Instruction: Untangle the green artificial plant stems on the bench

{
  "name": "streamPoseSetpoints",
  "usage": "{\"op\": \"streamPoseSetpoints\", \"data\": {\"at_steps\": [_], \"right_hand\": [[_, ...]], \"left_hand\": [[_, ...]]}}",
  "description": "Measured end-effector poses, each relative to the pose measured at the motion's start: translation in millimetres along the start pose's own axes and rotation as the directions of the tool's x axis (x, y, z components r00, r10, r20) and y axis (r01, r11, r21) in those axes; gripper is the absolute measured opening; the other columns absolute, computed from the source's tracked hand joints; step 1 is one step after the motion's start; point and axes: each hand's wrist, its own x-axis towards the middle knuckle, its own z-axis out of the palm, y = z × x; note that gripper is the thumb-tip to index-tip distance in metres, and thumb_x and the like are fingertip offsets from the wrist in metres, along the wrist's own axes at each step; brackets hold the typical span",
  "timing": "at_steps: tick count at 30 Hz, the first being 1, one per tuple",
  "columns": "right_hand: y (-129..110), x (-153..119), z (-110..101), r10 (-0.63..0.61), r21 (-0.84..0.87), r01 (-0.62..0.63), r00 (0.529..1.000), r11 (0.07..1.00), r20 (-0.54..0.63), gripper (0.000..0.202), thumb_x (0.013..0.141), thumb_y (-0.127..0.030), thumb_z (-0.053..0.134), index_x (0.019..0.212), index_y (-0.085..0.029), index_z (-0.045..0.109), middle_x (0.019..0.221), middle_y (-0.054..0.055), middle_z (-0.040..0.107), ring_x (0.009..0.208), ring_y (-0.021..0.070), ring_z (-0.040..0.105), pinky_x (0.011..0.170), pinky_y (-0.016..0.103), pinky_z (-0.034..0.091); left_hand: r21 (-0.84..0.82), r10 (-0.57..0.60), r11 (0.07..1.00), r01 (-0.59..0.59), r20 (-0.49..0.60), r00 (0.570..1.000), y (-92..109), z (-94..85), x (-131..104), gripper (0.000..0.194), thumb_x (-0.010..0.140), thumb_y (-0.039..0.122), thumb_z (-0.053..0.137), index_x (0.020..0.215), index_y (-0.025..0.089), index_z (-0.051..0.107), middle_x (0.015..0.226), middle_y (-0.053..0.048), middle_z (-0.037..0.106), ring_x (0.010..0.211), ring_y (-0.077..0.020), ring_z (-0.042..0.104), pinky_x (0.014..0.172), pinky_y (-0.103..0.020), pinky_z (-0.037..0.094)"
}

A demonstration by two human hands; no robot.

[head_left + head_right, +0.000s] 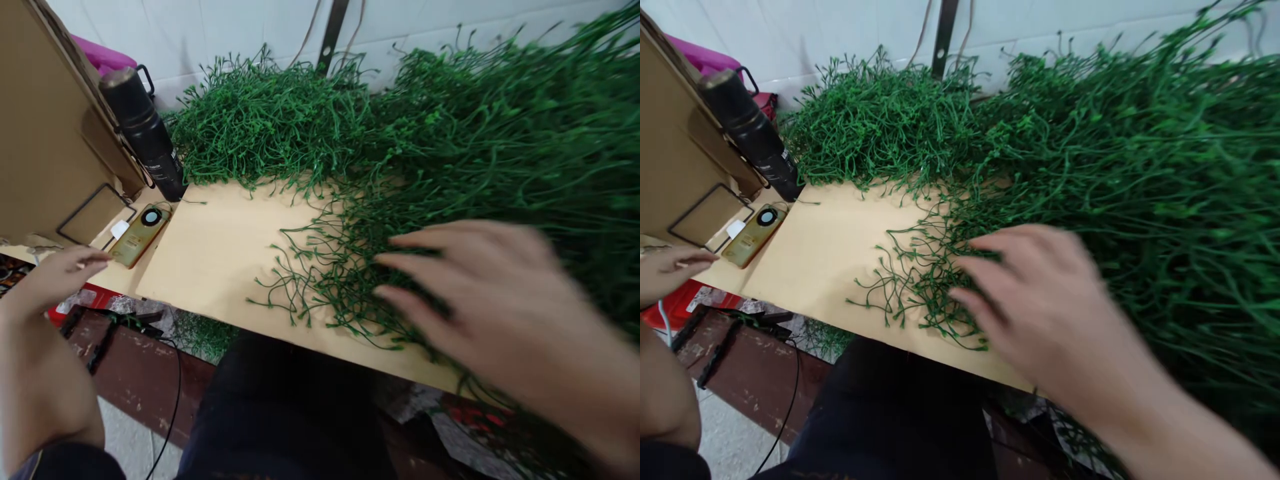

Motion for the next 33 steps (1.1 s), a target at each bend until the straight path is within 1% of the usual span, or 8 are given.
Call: {"op": "streamPoseSetpoints", "data": {"at_steps": [3,5,11,18,22,25,29,33], "right_hand": [[-54.1,12.3,25.8,-0.250,0.042,0.248,0.968,0.968,0.031,0.031,0.083,-0.033,0.051,0.103,-0.015,0.066,0.109,0.015,0.062,0.109,0.0293,0.050,0.092,0.045,0.047],[-75.5,17.0,42.0,-0.301,0.055,0.297,0.949,0.953,0.095,0.033,0.081,-0.033,0.055,0.107,-0.016,0.066,0.114,0.012,0.061,0.111,0.0283,0.050,0.091,0.042,0.049],[-68.6,23.4,63.2,-0.246,0.111,0.228,0.950,0.967,0.192,0.042,0.085,-0.040,0.048,0.119,-0.018,0.060,0.124,0.010,0.057,0.116,0.0260,0.048,0.096,0.041,0.044],[-50.8,23.1,74.7,-0.127,0.092,0.123,0.991,0.988,0.047,0.033,0.088,-0.027,0.044,0.110,-0.015,0.064,0.113,0.009,0.062,0.108,0.0230,0.049,0.091,0.037,0.044],[-54.0,23.9,76.3,-0.108,0.117,0.103,0.994,0.988,0.030,0.031,0.088,-0.027,0.045,0.110,-0.016,0.064,0.113,0.007,0.062,0.107,0.0222,0.049,0.089,0.036,0.044],[-53.1,24.1,77.7,-0.102,0.135,0.096,0.994,0.986,0.033,0.032,0.089,-0.028,0.043,0.111,-0.017,0.063,0.114,0.007,0.062,0.108,0.0222,0.048,0.090,0.036,0.043],[-51.1,24.1,78.6,-0.080,0.176,0.073,0.996,0.982,0.035,0.032,0.089,-0.028,0.043,0.111,-0.016,0.063,0.115,0.007,0.061,0.109,0.0220,0.047,0.093,0.037,0.042],[-50.8,24.9,77.5,-0.079,0.213,0.071,0.997,0.974,0.026,0.032,0.089,-0.028,0.043,0.109,-0.016,0.063,0.113,0.008,0.061,0.108,0.0224,0.047,0.092,0.037,0.042]], "left_hand": [[-0.054,0.029,0.998,-0.037,-0.147,0.989,36.0,8.6,40.9,0.022,0.073,0.037,0.058,0.087,0.024,0.069,0.095,0.001,0.068,0.087,-0.0187,0.057,0.077,-0.025,0.040],[-0.073,0.028,0.996,-0.047,-0.243,0.970,56.8,23.6,76.0,0.021,0.075,0.030,0.057,0.088,0.018,0.068,0.094,-0.003,0.065,0.085,-0.0178,0.055,0.078,-0.025,0.039],[0.346,0.072,0.938,0.001,-0.196,0.978,77.4,63.4,141.9,0.037,0.079,0.033,0.048,0.104,0.011,0.064,0.116,-0.023,0.055,0.111,-0.0397,0.046,0.089,-0.048,0.036],[0.435,0.074,0.900,0.021,-0.201,0.977,69.5,60.4,156.0,0.028,0.074,0.032,0.051,0.091,0.017,0.067,0.112,-0.017,0.063,0.108,-0.0365,0.051,0.090,-0.049,0.036],[0.110,0.022,0.994,0.002,-0.218,0.976,73.0,55.1,162.3,0.027,0.071,0.033,0.054,0.090,0.019,0.068,0.092,-0.008,0.069,0.088,-0.0252,0.061,0.079,-0.034,0.044],[-0.059,0.146,0.986,-0.155,-0.142,0.979,83.3,56.4,162.7,0.033,0.070,0.033,0.056,0.097,0.018,0.066,0.082,-0.005,0.068,0.077,-0.0186,0.061,0.070,-0.026,0.045],[0.152,0.238,0.961,-0.231,-0.024,0.971,104.1,64.0,161.2,0.041,0.070,0.036,0.057,0.108,0.024,0.065,0.082,-0.004,0.068,0.074,-0.0204,0.061,0.066,-0.028,0.043],[0.331,0.176,0.932,-0.147,-0.059,0.983,121.9,69.7,160.9,0.037,0.074,0.039,0.054,0.106,0.025,0.065,0.094,-0.008,0.069,0.082,-0.0265,0.062,0.065,-0.032,0.042]]}}
